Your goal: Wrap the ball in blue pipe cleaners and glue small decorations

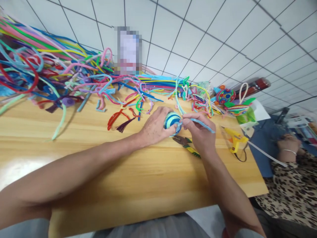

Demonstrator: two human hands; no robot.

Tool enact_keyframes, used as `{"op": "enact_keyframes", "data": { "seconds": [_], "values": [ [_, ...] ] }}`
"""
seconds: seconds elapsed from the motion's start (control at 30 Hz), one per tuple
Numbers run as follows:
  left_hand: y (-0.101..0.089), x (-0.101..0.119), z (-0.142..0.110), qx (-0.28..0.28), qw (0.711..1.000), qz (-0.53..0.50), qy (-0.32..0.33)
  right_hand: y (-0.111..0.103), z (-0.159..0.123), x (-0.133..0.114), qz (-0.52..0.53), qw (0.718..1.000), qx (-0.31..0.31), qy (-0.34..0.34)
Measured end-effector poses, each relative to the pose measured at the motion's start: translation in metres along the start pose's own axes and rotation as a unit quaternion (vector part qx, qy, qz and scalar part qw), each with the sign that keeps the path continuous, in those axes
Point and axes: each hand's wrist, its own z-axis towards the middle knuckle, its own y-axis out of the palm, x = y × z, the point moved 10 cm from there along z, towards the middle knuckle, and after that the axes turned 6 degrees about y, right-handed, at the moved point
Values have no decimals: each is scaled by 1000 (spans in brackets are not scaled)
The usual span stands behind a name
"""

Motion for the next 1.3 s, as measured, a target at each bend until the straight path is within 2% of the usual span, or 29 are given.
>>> {"op": "enact_keyframes", "data": {
  "seconds": [0.07,0.13,0.2,0.27,0.33,0.4,0.47,0.53,0.6,0.67,0.77,0.83,0.93,1.07,1.1,1.2,1.23,1.3],
  "values": [
    [-2,-2,0,10,1000,-9,-3,8,-10,2,1,998,-56,15],
    [-2,-4,-1,13,1000,-14,-10,8,-15,16,3,995,-93,45],
    [0,-6,0,8,1000,-11,-17,-1,-10,32,1,995,-79,66],
    [2,-4,0,-1,1000,-6,-16,-13,4,38,-9,998,-19,56],
    [2,-2,1,-4,1000,-1,-10,-20,14,26,-28,998,48,5],
    [0,-1,1,3,1000,-6,-6,-15,12,1,-58,993,87,-61],
    [-2,-4,0,16,1000,-16,-12,-1,-1,-23,-91,986,75,-115],
    [-3,-7,-1,22,999,-25,-13,11,-19,-33,-100,985,30,-134],
    [-2,-7,-1,21,999,-24,-7,8,-32,-24,-75,991,7,-113],
    [-1,-7,-1,16,1000,-21,-10,-7,-33,-1,-45,996,22,-67],
    [0,-7,0,15,999,-17,-24,-27,-13,32,-23,998,63,-10],
    [1,-4,1,10,1000,-14,-15,-29,2,40,-12,996,82,9],
    [1,0,0,8,1000,-11,2,-18,8,22,-17,996,83,-17],
    [-1,-1,-1,19,1000,-21,2,1,-9,-13,-106,988,24,-108],
    [-1,-1,-1,18,1000,-22,0,-2,-12,-14,-127,985,31,-115],
    [1,-3,0,8,1000,-15,-15,-26,-16,-7,-180,972,113,-99],
    [2,-4,0,5,1000,-14,-22,-29,-18,-4,-192,969,121,-95],
    [2,-5,0,5,999,-15,-30,-23,-22,-4,-195,971,91,-101]
  ]
}}
